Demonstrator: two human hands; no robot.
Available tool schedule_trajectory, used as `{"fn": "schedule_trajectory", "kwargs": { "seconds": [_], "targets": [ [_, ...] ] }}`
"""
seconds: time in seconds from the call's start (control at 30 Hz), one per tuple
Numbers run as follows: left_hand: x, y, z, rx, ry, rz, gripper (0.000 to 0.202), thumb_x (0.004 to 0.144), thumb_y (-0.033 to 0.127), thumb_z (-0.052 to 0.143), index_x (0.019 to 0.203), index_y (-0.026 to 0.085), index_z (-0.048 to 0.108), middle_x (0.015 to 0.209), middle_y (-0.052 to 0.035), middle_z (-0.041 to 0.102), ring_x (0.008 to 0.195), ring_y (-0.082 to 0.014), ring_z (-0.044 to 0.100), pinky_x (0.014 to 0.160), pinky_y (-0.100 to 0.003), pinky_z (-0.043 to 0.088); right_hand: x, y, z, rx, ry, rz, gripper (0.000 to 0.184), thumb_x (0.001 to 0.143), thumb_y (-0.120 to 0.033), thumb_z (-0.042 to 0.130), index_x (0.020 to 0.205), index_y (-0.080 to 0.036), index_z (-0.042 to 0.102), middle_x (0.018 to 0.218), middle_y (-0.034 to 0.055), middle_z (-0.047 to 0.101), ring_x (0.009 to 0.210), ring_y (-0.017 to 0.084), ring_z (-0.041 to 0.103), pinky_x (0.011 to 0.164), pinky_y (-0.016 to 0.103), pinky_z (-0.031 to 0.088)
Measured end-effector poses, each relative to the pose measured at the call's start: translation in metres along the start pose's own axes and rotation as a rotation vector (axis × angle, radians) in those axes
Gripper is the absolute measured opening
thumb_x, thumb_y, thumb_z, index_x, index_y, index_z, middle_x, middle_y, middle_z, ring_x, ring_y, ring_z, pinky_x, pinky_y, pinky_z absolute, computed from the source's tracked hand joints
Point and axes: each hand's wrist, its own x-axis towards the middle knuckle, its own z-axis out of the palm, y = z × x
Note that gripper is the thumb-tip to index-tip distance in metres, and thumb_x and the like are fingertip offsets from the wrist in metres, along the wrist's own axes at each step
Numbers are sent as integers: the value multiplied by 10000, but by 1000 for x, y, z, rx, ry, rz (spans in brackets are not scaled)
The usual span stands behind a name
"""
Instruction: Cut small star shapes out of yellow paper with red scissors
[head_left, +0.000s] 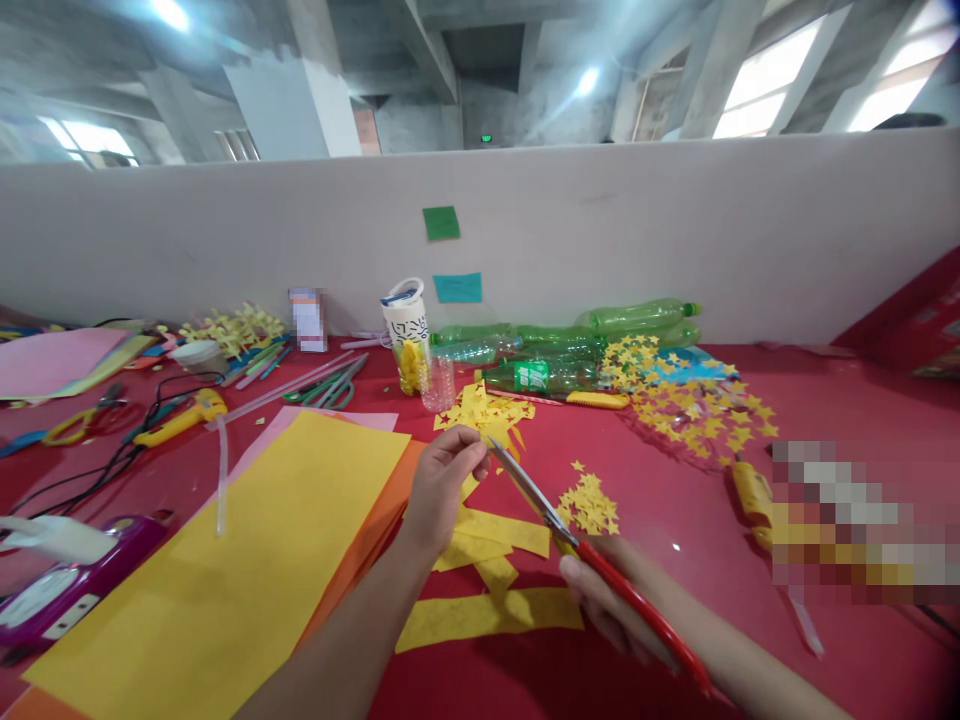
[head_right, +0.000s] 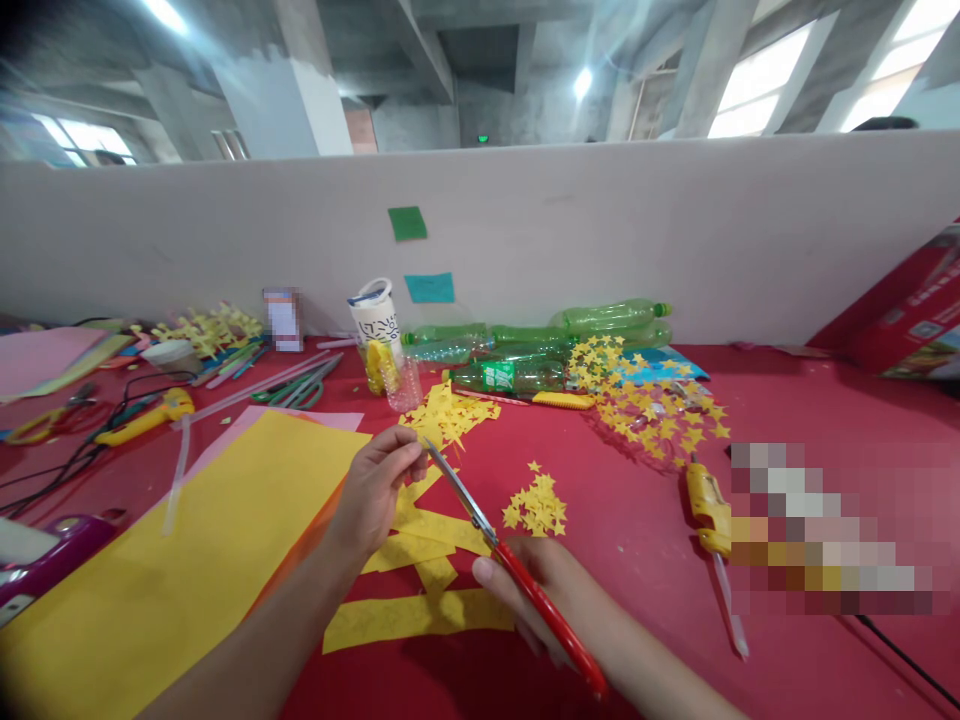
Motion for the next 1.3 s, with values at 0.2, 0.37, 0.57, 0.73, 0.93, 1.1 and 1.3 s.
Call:
{"fn": "schedule_trajectory", "kwargs": {
  "seconds": [0.2,0.37,0.57,0.73,0.93,1.1,1.3],
  "targets": [
    [1,1,0,1,-3,-5,104,795,189,575,693,172,583,603,30,530,587,-89,466,588,-209,393,0,0,0,44,-15,49,561,778,-755,408,658,-208,445,330,-99,391,254,39,282,290,142,227],
    [1,1,0,8,13,4,106,787,186,584,683,170,581,597,30,522,590,-89,460,575,-204,389,2,0,1,40,-5,60,533,785,-728,422,648,-213,442,317,-98,393,247,42,288,283,142,227],
    [0,1,-1,24,3,5,114,800,188,574,686,174,577,599,31,518,588,-90,457,582,-209,390,-1,-10,0,31,-9,72,489,821,-659,433,629,-210,432,324,-102,375,259,39,275,295,142,233],
    [1,-1,-1,40,-11,20,130,806,178,564,676,172,573,597,30,514,583,-89,449,576,-209,382,-1,-10,-1,40,-39,68,474,843,-632,430,623,-213,410,317,-102,366,251,36,269,295,143,211],
    [2,0,-1,30,-3,9,121,794,181,575,673,171,572,591,26,516,575,-94,450,565,-215,377,0,-9,-1,23,-40,92,467,839,-622,464,621,-212,410,322,-98,389,249,37,272,292,139,236],
    [2,1,-1,14,-2,1,118,788,189,581,671,172,579,587,29,515,572,-92,445,565,-211,376,1,-6,-1,8,-15,82,484,818,-640,472,598,-215,395,301,-103,367,237,40,273,282,142,235],
    [1,3,0,4,5,-12,124,767,195,594,647,169,580,577,27,520,563,-93,447,561,-213,376,3,-2,-1,-1,-22,89,472,834,-618,472,593,-218,400,295,-101,361,222,41,258,261,141,223]
  ]
}}
